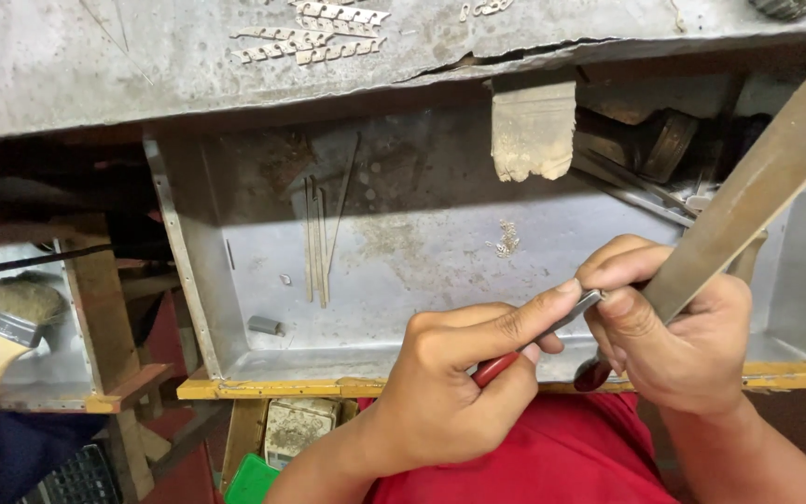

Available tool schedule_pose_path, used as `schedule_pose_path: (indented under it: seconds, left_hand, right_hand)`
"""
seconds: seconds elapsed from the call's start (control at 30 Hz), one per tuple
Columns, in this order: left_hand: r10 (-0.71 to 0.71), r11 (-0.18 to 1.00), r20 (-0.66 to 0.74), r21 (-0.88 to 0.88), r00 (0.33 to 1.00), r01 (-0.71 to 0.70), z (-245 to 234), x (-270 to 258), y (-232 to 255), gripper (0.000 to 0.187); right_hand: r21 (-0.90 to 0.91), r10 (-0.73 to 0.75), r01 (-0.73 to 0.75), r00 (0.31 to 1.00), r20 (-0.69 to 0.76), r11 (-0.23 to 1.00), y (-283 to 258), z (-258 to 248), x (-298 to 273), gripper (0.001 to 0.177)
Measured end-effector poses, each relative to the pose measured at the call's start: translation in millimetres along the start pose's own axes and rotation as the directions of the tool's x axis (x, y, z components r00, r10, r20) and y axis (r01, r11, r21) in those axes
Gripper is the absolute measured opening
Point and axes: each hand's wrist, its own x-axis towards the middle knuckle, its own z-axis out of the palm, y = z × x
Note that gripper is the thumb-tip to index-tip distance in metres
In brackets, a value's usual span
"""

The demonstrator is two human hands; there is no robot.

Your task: Filing and smoothing the edges of small metal jewelry components using a hand file at a workbench.

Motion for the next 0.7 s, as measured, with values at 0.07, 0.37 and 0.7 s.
schedule_pose_path:
  seconds: [0.07,0.37,0.7]
  left_hand:
    - [0.011,1.0,0.003,0.006,1.0,-0.011,0,0,1,0.053]
    - [0.137,0.981,0.001,0.136,0.991,-0.136,2,-1,-8,0.061]
    - [0.351,0.884,-0.038,0.344,0.936,-0.318,5,11,-41,0.042]
  right_hand:
    - [0.019,-0.01,0.01,1.0,0.016,1.0,-1,1,2,0.016]
    - [0.04,-0.023,0.022,1.0,0.014,0.999,-1,4,3,0.012]
    - [-0.331,-0.026,0.003,0.998,-0.063,0.943,-17,2,-4,0.06]
